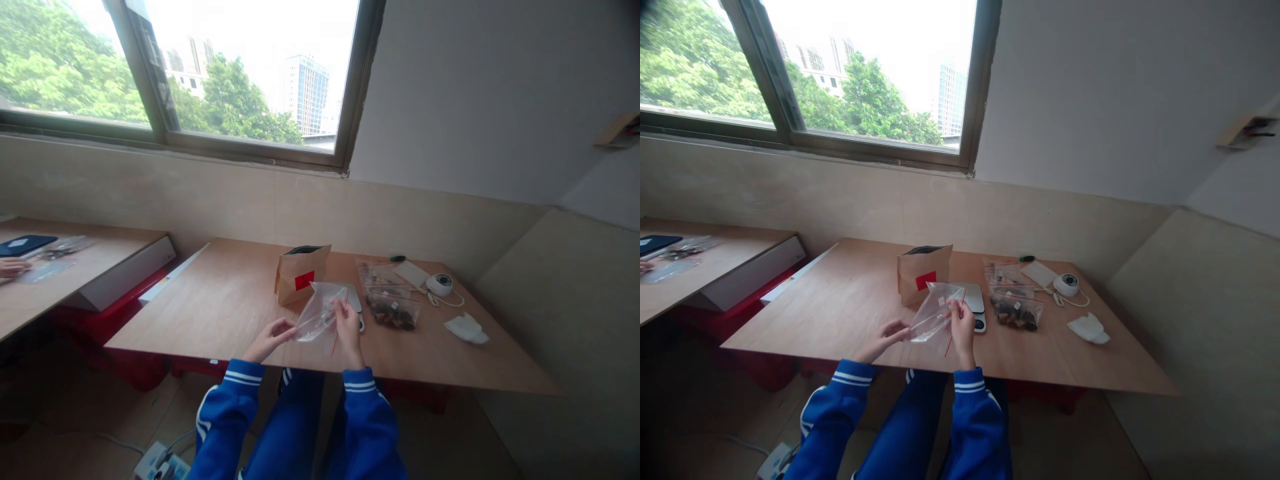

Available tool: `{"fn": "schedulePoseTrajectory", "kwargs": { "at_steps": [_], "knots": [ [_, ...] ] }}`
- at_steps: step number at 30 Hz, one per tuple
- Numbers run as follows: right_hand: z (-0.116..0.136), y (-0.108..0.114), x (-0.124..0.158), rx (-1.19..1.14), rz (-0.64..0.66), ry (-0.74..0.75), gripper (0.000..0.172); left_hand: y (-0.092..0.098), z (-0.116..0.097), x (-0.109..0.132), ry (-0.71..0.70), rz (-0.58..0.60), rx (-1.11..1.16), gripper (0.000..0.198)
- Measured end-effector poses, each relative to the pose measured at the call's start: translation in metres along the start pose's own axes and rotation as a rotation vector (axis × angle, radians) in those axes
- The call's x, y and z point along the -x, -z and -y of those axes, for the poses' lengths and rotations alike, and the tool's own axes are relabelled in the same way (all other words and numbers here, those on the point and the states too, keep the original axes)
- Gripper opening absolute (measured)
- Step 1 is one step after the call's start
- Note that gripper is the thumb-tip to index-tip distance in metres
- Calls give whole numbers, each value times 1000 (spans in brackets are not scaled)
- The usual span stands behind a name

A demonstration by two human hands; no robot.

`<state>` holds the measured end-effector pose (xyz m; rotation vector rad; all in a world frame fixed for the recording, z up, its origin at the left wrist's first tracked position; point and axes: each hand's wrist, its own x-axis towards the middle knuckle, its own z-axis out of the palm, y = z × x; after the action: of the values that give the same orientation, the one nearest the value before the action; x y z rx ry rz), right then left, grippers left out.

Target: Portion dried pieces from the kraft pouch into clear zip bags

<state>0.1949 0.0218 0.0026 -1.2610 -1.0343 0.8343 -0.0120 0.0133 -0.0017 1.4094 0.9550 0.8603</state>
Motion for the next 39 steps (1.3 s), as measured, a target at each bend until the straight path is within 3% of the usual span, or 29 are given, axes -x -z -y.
{"fn": "schedulePoseTrajectory", "kwargs": {
  "at_steps": [4,9,11,15,18,23,27,30,33,39],
  "knots": [
    [5,-8,7,82,33,26,50,-15,-11,-8,27,-236,-7,46],
    [1,-20,20,177,121,60,47,-46,-2,-25,22,-529,98,48],
    [-3,-20,23,177,169,41,47,-51,3,-27,7,-575,97,47],
    [-13,-12,19,175,235,62,46,-45,4,-25,16,-530,99,47],
    [-25,10,2,231,207,102,47,-29,3,-21,58,-469,81,48],
    [-44,89,-64,684,-136,376,36,26,11,-13,158,-506,-42,41],
    [-49,155,-112,1203,-143,232,35,80,19,-19,229,-598,-220,43],
    [-48,184,-126,1433,-38,91,35,108,25,-27,224,-737,-399,48],
    [-44,195,-123,1469,-4,54,29,111,34,-28,173,-826,-561,54],
    [-17,199,-107,1550,19,45,25,73,62,-13,135,-639,-660,25]
  ]
}}
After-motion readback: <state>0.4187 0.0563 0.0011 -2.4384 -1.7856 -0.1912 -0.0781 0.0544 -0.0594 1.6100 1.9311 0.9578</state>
